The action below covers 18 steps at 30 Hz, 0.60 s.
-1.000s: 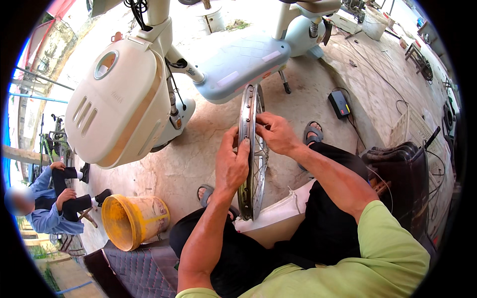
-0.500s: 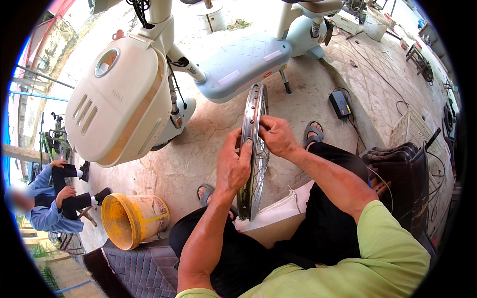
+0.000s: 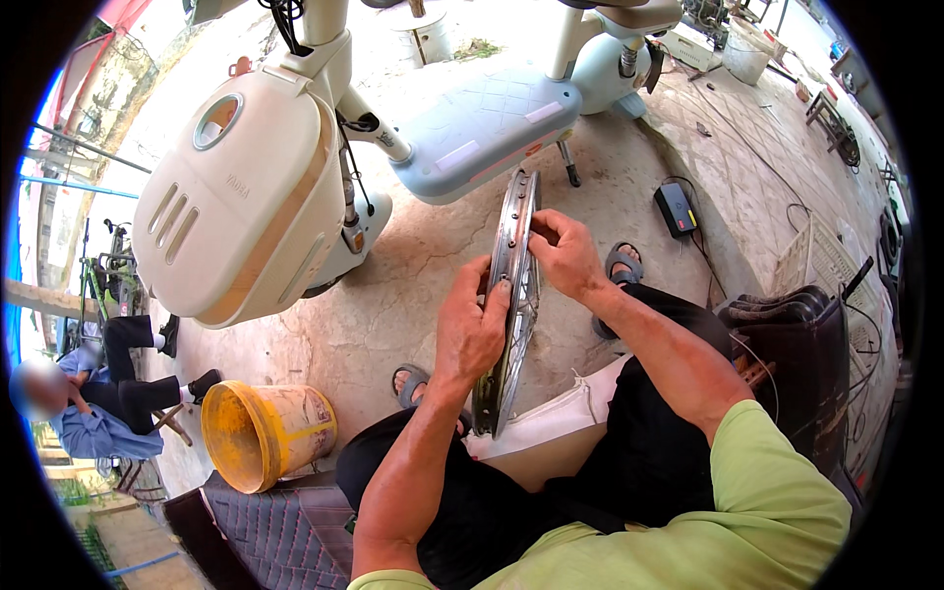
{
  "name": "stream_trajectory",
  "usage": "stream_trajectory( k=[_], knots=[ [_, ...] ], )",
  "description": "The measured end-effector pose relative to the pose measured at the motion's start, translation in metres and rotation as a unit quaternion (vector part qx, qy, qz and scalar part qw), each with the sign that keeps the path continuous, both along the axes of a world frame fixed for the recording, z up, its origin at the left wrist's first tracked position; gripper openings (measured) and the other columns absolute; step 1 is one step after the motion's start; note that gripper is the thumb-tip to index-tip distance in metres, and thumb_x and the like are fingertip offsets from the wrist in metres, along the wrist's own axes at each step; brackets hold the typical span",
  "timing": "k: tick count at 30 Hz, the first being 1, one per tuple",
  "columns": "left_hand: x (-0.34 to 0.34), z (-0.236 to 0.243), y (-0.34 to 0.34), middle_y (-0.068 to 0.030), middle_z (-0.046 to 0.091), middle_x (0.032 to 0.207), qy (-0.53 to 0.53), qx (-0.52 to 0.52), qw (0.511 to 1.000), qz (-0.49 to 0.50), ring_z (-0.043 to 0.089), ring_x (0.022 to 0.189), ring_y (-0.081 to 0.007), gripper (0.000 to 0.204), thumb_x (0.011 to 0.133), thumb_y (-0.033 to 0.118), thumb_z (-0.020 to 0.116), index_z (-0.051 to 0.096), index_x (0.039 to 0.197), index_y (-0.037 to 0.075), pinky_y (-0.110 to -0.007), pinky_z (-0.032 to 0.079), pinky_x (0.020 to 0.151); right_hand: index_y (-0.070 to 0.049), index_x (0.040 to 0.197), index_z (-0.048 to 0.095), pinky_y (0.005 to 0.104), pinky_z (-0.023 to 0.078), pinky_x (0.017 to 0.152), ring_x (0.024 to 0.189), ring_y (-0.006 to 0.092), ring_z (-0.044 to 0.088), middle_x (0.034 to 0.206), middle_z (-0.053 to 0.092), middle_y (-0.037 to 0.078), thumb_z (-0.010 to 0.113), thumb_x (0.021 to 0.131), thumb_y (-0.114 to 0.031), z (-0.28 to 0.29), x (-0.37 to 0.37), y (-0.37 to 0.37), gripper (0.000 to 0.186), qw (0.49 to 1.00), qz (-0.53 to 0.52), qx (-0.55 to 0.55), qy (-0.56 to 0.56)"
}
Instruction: The person holds a scooter wheel between their legs and repeatedly uses a small metal tool to adjust the spokes or rim. The wheel is rotated periodically to access different sections. The task continues without visible completion or reinstallation.
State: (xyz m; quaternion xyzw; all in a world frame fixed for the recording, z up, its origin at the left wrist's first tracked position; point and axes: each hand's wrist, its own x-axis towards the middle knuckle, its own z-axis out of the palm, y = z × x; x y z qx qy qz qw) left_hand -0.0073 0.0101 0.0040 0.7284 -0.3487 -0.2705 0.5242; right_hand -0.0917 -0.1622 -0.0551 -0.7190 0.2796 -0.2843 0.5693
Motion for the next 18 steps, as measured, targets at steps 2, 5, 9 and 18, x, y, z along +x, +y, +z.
stream_trajectory(
  k=[2,5,9,18],
  knots=[
    [0.001,0.0,0.0,-0.0165,0.069,0.107,-0.004,0.001,1.0,0.0,0.067,0.094,-0.0242,0.036,0.1,0.014,0.059,0.056,0.133,0.0,-0.037,0.053,0.087,0.0,0.112,0.071,0.0311,0.055,0.076,0.084,0.0154,0.069,0.097,0.076,0.011,0.068,0.096,-0.02,0.002,0.003,0.001,0.025,1.0,-0.019,-0.003,0.008],
    [0.001,0.0,0.001,-0.017,0.069,0.108,-0.005,0.0,1.0,-0.004,0.068,0.094,-0.025,0.036,0.1,0.015,0.059,0.056,0.133,0.0,-0.037,0.053,0.087,0.0,0.112,0.069,0.0271,0.052,0.075,0.085,0.0085,0.063,0.097,0.071,0.003,0.063,0.103,-0.021,-0.001,0.005,-0.002,0.024,0.997,0.048,0.06,0.031],
    [-0.001,0.001,0.001,-0.0176,0.069,0.109,-0.012,0.006,1.0,-0.007,0.068,0.095,-0.0263,0.037,0.1,0.015,0.059,0.056,0.133,0.0,-0.038,0.053,0.088,0.0,0.108,0.069,0.0261,0.052,0.072,0.081,0.0068,0.061,0.094,0.07,0.001,0.061,0.106,-0.026,-0.015,0.007,-0.008,0.028,0.995,0.062,0.081,0.01],
    [-0.001,-0.005,0.002,-0.0183,0.069,0.107,-0.014,0.0,1.0,-0.006,0.068,0.092,-0.0273,0.036,0.1,0.017,0.06,0.057,0.131,-0.001,-0.039,0.052,0.087,0.0,0.103,0.068,0.0271,0.051,0.069,0.077,0.0077,0.061,0.085,0.069,0.0,0.064,0.104,-0.03,-0.032,0.015,-0.002,0.03,0.996,0.043,0.054,-0.058]
  ],
)
